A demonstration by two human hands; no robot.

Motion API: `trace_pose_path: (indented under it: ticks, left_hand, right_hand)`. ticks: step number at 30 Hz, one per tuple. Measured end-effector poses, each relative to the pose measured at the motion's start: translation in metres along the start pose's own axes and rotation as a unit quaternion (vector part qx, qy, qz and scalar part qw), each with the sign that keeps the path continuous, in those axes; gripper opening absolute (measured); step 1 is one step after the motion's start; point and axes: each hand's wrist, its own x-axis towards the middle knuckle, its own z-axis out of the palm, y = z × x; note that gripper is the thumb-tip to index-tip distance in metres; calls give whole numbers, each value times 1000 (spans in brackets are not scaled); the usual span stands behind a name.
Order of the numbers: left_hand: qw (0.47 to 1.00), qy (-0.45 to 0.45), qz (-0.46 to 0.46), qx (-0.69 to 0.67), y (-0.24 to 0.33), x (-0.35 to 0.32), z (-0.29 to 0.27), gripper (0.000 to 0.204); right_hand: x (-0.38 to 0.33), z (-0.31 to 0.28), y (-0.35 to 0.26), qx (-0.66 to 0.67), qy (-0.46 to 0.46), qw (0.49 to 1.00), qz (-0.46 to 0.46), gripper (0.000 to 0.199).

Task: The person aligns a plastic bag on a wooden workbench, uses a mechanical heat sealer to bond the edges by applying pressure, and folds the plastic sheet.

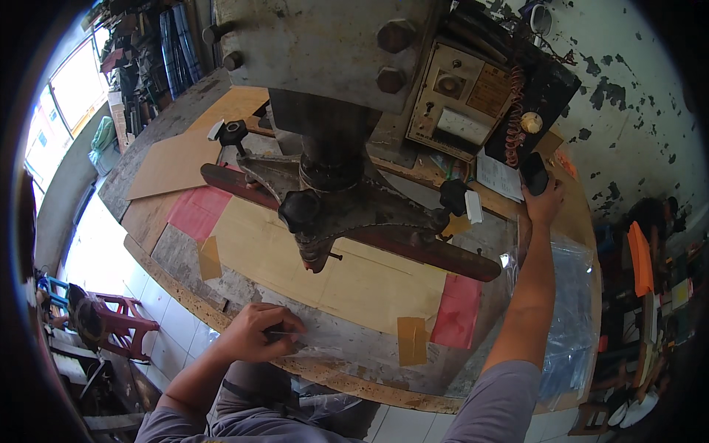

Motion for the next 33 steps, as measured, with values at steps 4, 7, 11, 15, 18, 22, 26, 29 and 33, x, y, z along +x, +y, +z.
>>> trace_pose_path:
  ticks: [4, 7, 11, 15, 18, 22, 26, 29, 33]
  left_hand:
    - [1000, 0, -3, 0, 0, -1, 0, 25]
    - [1000, -2, -2, 1, -1, -1, 0, 24]
    - [1000, -4, -9, 3, 1, -1, -1, 25]
    - [1000, -4, -1, 4, 1, 1, -1, 25]
    - [1000, -6, 2, 1, 2, 1, -3, 25]
    - [1000, -8, -1, -1, 0, 0, -2, 25]
    - [1000, -12, 8, -1, 0, 1, -3, 24]
    - [1000, -13, -2, -3, 1, 0, -3, 24]
    - [1000, -11, -2, -3, 0, -2, -3, 25]
  right_hand:
    - [-1, -2, -3, 9, -12, 1000, 4, 86]
    - [0, -2, -3, -7, -8, 1000, 5, 86]
    - [-1, -1, -3, 1, -8, 1000, 4, 86]
    - [0, -1, 0, -2, -9, 1000, 4, 85]
    - [0, -1, -2, -2, -15, 1000, 8, 85]
    - [-2, 0, -3, 1, -21, 1000, 9, 86]
    - [1, 3, 6, 2, -28, 1000, 6, 85]
    - [1, 7, 9, -15, -59, 998, 13, 85]
    - [1, 12, 9, 34, -107, 993, 37, 86]
